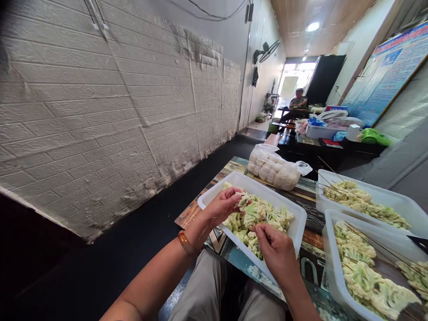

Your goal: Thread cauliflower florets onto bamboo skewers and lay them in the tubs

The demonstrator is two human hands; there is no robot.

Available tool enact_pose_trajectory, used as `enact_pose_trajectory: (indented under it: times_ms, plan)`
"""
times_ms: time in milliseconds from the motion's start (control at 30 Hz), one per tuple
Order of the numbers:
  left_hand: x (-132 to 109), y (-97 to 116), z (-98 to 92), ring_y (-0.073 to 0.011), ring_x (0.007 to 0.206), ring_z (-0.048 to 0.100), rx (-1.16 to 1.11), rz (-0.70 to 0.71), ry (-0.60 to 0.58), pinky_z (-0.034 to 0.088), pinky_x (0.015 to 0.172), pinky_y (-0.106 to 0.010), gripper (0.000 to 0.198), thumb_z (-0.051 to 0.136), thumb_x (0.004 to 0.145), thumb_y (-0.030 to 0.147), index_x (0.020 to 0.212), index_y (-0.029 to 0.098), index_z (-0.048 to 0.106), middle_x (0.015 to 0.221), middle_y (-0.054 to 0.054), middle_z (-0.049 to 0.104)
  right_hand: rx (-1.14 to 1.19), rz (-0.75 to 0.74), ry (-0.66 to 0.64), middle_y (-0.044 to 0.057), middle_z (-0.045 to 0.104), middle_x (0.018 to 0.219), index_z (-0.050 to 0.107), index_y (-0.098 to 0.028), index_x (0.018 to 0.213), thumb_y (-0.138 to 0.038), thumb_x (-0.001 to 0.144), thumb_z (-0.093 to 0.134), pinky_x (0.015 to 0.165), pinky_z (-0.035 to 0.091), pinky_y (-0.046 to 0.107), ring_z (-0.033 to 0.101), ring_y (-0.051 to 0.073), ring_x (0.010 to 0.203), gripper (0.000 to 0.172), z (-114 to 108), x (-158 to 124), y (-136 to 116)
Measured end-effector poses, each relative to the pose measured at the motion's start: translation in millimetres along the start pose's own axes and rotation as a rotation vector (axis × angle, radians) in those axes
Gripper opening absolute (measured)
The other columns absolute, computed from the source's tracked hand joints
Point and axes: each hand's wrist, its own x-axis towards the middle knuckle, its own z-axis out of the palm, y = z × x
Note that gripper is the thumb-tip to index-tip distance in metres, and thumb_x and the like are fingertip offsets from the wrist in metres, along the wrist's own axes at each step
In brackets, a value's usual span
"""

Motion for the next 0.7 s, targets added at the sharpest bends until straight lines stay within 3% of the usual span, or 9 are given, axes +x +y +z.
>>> enact_pose_trajectory:
  times_ms: [300, 700]
  plan:
    - [0.8, -2.1, -3.2, -0.0121, 0.07, 0.058, -0.012, -0.016, -0.021, 0.051, 0.06, -0.026, 0.04, 0.077, 0.064, 0.04, 0.085, 0.015, 0.054, 0.079, -0.002, 0.059, -0.032, -0.012, -0.006, -0.002, 0.053, 0.055, 0.062, -0.02, 0.075, -0.05, 0.09, 0.045, 0.056, 0.038, 0.023, 0.052, 0.015, 0.055, 0.038, 2.3, 1.4, 7.8]
    - [3.0, -3.7, -6.3, -0.0096, 0.064, 0.054, -0.013, -0.049, -0.059, 0.049, 0.059, -0.025, 0.041, 0.078, 0.061, 0.042, 0.082, 0.015, 0.055, 0.076, 0.0, 0.057, -0.087, -0.033, -0.007, -0.001, 0.052, 0.054, 0.06, -0.02, 0.072, -0.05, 0.091, 0.042, 0.057, 0.038, 0.025, 0.052, 0.016, 0.055, 0.04, 2.9, 1.0, -2.0]
